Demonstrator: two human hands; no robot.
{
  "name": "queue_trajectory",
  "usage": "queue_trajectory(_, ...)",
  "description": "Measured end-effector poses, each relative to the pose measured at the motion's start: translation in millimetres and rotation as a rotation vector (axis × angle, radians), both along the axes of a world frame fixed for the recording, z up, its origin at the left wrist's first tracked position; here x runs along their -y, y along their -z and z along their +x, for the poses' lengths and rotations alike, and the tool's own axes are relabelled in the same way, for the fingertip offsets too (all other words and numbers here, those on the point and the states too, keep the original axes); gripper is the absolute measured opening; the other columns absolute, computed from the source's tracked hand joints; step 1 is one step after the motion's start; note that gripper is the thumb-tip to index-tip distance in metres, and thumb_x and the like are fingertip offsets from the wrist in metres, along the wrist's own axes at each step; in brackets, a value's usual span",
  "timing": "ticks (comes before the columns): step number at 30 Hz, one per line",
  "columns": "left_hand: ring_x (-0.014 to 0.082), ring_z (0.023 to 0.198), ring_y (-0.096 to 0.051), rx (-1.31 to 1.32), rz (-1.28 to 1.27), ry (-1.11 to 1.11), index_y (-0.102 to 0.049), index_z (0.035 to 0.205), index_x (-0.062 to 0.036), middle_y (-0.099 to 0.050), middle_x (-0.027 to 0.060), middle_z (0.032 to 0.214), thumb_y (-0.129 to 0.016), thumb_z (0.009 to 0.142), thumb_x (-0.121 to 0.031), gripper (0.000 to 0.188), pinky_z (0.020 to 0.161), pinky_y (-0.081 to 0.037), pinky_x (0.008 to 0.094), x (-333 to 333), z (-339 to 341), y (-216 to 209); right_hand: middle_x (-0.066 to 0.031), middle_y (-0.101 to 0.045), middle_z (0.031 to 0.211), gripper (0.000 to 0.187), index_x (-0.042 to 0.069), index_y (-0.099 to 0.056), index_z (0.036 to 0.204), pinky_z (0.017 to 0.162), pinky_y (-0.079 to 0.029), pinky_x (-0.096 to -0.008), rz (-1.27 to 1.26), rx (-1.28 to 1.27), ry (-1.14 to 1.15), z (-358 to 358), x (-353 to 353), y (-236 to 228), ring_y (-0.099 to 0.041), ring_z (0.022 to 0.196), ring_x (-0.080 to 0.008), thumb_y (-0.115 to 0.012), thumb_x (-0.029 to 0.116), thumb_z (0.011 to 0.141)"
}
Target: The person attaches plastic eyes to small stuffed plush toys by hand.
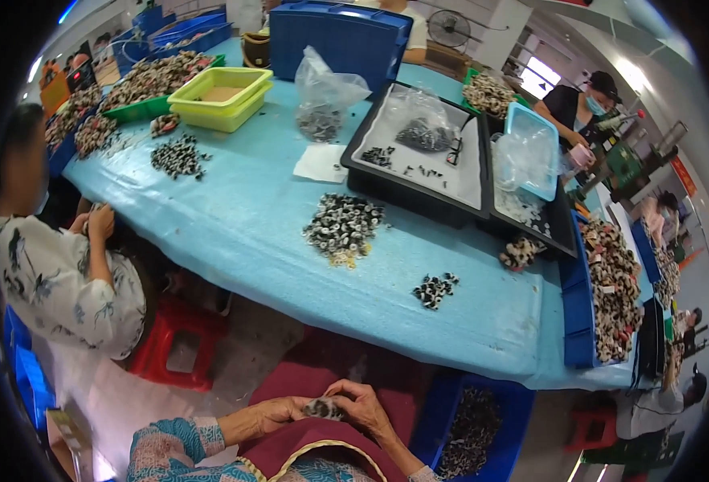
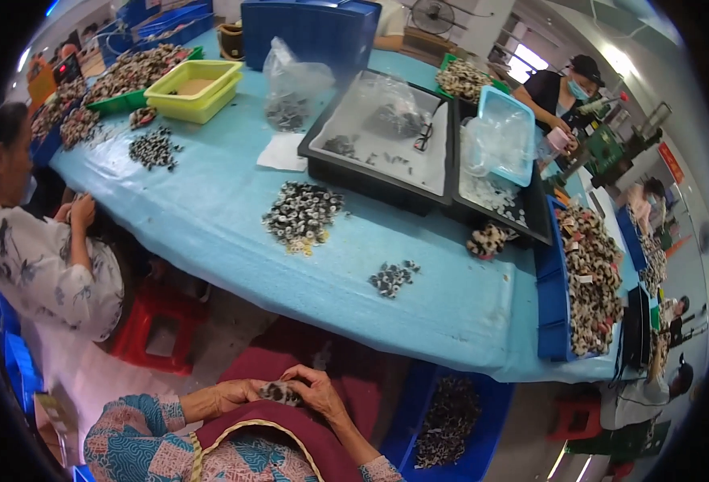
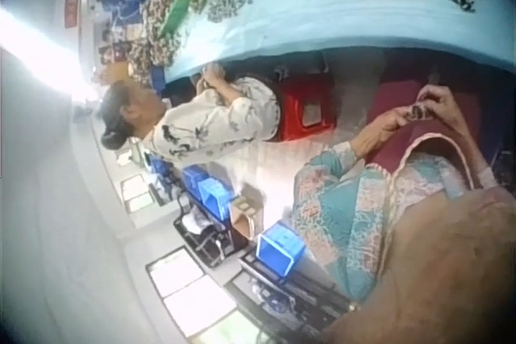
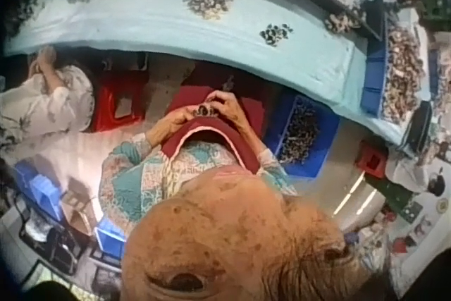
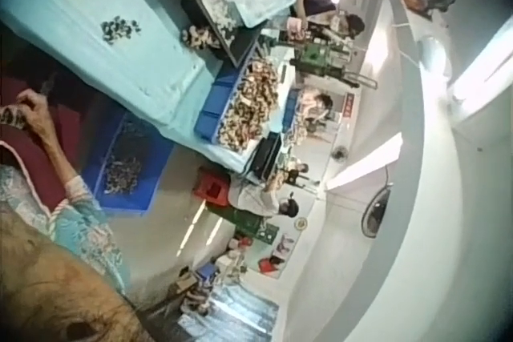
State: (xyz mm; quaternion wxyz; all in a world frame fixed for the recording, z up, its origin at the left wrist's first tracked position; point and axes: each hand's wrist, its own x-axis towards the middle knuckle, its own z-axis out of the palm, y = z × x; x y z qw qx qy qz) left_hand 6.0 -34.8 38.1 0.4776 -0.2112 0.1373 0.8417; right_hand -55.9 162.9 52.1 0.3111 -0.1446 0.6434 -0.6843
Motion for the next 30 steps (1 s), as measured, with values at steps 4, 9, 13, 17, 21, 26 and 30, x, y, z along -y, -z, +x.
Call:
queue_trajectory(4,0.0194,0.093,-0.062,-0.015,0.108,0.002,-0.052,0.118,0.0007,-0.06,0.012,0.11,-0.052,0.075,0.015,0.045,0.082,-0.053,0.0291,1.4,-1.2,10.5,-0.0012,-0.062,0.08,0.008,-0.002,-0.062,0.085,0.072,-0.045,-0.0211,-0.028,0.068,-0.007,1.3,-1.8,4.8,-0.055,0.076,-0.0072,-0.059,0.004,0.082)
queue_trajectory(9,0.0184,0.09,-0.063,0.106,0.105,-0.046,-0.054,0.115,0.0019,-0.06,0.0115,0.109,-0.053,0.074,0.017,0.044,0.08,-0.054,0.0275,-6.0,5.1,18.6,-0.0009,-0.062,0.082,0.007,-0.002,-0.062,0.085,0.075,-0.044,-0.0213,-0.04,0.102,-0.042,2.4,-6.1,3.5,-0.055,0.079,-0.0074,-0.058,0.003,0.083)
queue_trajectory(13,0.0173,0.091,-0.062,-0.038,-0.417,0.056,-0.056,0.114,0.0024,-0.062,0.0106,0.106,-0.056,0.074,0.014,0.041,0.08,-0.053,0.0264,-10.9,-5.5,-8.5,-0.0024,-0.061,0.092,0.018,-0.001,-0.061,0.095,0.081,-0.043,-0.0235,-0.027,0.179,-0.085,1.5,-15.8,4.7,-0.054,0.088,-0.0096,-0.062,0.01,0.081)
queue_trajectory(17,0.018,0.096,-0.06,-0.074,-0.31,0.031,-0.053,0.117,0.0037,-0.061,0.0109,0.109,-0.055,0.081,0.006,0.036,0.085,-0.049,0.0266,-3.5,-12.3,-8.4,-0.0024,-0.06,0.097,0.03,-0.001,-0.059,0.102,0.086,-0.041,-0.0244,-0.048,0.224,-0.105,3.7,-21.4,17.1,-0.053,0.093,-0.0112,-0.065,0.017,0.079)
queue_trajectory(21,0.0179,0.105,-0.056,-0.039,-0.169,0.065,-0.05,0.12,0.0039,-0.058,0.011,0.115,-0.052,0.087,-0.004,0.034,0.094,-0.043,0.0293,2.2,-9.5,-9.2,-0.0032,-0.062,0.093,0.025,-0.002,-0.061,0.099,0.081,-0.044,-0.0237,-0.146,0.351,-0.036,14.5,-23.8,36.3,-0.056,0.087,-0.0106,-0.065,0.014,0.079)
queue_trajectory(26,0.0175,0.103,-0.056,-0.343,-0.437,0.121,-0.053,0.116,0.0039,-0.059,0.0086,0.113,-0.052,0.088,-0.012,0.032,0.095,-0.041,0.0312,10.3,7.5,14.0,0.0002,-0.062,0.086,0.014,0.0,-0.063,0.09,0.071,-0.046,-0.0225,-0.145,0.159,-0.105,10.9,-22.5,55.2,-0.056,0.08,-0.0076,-0.064,0.01,0.081)
queue_trajectory(30,0.0118,0.097,-0.056,-0.241,-0.434,0.193,-0.056,0.113,0.0022,-0.061,0.0037,0.105,-0.058,0.084,-0.006,0.03,0.09,-0.042,0.0247,3.3,-7.3,23.6,-0.001,-0.061,0.088,0.011,0.001,-0.063,0.088,0.07,-0.044,-0.0226,-0.154,0.142,-0.085,2.4,-25.0,57.9,-0.055,0.078,-0.0086,-0.063,0.009,0.081)
